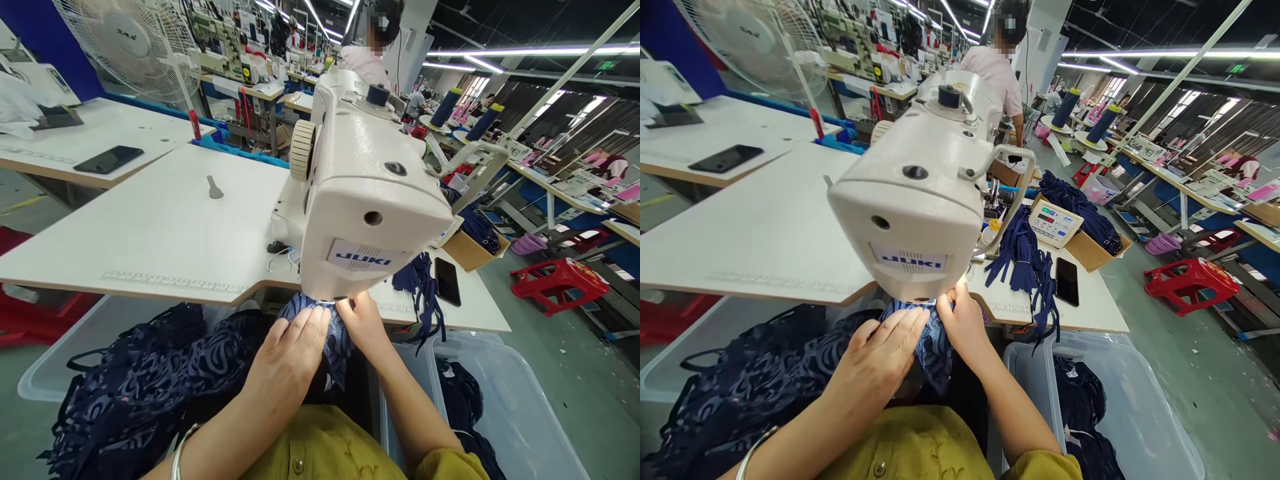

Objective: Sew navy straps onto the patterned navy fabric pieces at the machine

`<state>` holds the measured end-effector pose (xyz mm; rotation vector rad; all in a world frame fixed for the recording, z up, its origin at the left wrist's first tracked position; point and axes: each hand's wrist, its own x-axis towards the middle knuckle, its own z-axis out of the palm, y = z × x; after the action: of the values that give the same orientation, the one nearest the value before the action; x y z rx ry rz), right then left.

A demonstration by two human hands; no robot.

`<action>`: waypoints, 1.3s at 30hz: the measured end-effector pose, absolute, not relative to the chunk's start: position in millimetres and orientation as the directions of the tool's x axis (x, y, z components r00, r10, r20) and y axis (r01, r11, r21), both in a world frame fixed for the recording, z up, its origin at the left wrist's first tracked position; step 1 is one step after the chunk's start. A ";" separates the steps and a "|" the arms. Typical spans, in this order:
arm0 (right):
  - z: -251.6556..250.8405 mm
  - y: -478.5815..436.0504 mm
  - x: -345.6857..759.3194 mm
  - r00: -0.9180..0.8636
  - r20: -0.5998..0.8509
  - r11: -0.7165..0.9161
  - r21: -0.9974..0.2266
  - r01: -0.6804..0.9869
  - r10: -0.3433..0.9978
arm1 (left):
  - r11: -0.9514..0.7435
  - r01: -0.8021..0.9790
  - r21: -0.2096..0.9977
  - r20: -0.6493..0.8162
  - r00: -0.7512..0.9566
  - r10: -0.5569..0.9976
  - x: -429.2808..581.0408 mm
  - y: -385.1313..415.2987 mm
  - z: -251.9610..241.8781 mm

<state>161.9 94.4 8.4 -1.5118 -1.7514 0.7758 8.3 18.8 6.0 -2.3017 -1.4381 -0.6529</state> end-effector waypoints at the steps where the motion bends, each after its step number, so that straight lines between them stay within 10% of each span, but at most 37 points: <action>1: 8.4 94.5 161.9 -0.087 0.112 0.142 -0.801 0.581 0.990 | -0.429 0.902 -0.049 0.552 0.382 0.741 8.1 19.0 6.2; 25: -22.0 104.9 169.4 0.043 0.233 0.196 -0.893 0.405 0.971 | -0.596 0.778 -0.200 0.504 0.603 0.618 -11.0 35.2 -2.2; 39: -81.0 78.1 181.1 -0.151 -0.279 -0.276 -0.960 0.045 0.948 | -0.620 0.770 -0.151 0.525 0.594 0.610 -4.4 35.2 4.8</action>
<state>181.1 78.1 -81.0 -1.3556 -1.1966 1.5261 -4.4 35.2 4.8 -2.4622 -1.1131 -0.6113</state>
